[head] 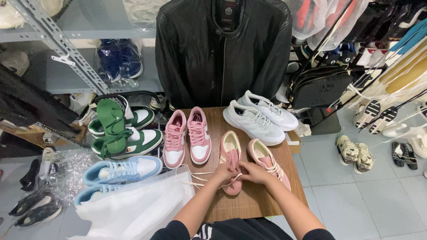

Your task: The person laces two pink sneakers on a wooden table by threading the laces through the eyelets and pulling them tight.

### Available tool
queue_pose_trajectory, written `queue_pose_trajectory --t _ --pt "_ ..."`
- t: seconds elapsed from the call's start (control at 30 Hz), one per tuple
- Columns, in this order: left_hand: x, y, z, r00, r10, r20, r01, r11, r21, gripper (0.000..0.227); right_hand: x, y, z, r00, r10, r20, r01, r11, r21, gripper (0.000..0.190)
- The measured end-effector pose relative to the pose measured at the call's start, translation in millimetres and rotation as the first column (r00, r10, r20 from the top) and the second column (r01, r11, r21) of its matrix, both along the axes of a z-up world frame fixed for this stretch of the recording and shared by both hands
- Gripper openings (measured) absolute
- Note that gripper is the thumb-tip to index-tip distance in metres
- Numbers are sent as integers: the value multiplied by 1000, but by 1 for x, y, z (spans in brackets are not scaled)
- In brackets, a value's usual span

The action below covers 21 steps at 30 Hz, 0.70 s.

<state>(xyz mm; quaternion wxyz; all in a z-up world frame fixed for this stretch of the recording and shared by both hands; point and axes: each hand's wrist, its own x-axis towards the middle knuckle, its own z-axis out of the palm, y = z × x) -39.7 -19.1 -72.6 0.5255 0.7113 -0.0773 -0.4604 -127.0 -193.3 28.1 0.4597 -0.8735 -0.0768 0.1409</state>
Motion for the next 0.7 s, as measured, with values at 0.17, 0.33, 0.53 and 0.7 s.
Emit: queue_pose_trajectory --t 0.17,0.33,0.53,0.7 --pt "-12 -2 1 943 -2 334 -38 993 114 15 -3 3 14 998 5 55 -3 999 -36 52" --pt "-20 -3 19 733 35 679 -227 954 196 15 -5 15 29 995 -23 95 36 991 -128 57" --pt "55 14 150 634 286 719 -417 909 7 26 -24 18 46 985 -8 171 57 958 -281 57" --pt "74 7 286 525 529 667 -299 848 -437 22 -19 27 38 981 -129 143 175 907 -383 37"
